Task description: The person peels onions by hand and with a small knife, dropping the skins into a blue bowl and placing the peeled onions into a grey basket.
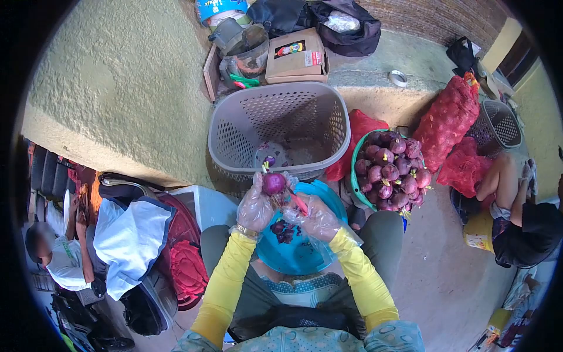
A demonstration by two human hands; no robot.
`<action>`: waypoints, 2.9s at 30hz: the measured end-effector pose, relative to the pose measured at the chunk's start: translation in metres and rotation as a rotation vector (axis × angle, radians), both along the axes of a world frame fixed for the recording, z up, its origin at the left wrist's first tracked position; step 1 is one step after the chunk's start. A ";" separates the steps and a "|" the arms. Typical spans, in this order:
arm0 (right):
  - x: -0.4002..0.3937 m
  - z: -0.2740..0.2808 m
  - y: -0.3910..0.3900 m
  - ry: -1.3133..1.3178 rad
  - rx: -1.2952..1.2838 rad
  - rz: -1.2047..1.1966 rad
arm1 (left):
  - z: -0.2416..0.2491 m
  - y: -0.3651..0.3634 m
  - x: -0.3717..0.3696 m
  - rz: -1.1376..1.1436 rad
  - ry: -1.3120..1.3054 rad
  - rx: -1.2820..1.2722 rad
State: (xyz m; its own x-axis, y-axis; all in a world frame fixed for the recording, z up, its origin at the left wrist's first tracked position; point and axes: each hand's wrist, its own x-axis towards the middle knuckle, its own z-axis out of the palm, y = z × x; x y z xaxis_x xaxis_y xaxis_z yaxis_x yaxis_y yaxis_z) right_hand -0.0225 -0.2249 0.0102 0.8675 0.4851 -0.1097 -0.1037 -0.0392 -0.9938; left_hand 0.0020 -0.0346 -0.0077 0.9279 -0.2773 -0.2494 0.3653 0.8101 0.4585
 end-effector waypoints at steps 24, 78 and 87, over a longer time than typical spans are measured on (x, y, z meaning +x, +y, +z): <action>-0.004 -0.007 -0.008 0.044 -0.347 0.132 | 0.005 0.022 0.015 0.109 0.054 -0.182; -0.006 0.014 -0.010 0.248 -0.182 0.043 | 0.010 0.019 0.015 0.162 0.172 -0.258; 0.032 0.055 0.000 -0.557 -0.450 -0.157 | 0.004 0.027 0.010 0.050 0.240 -0.403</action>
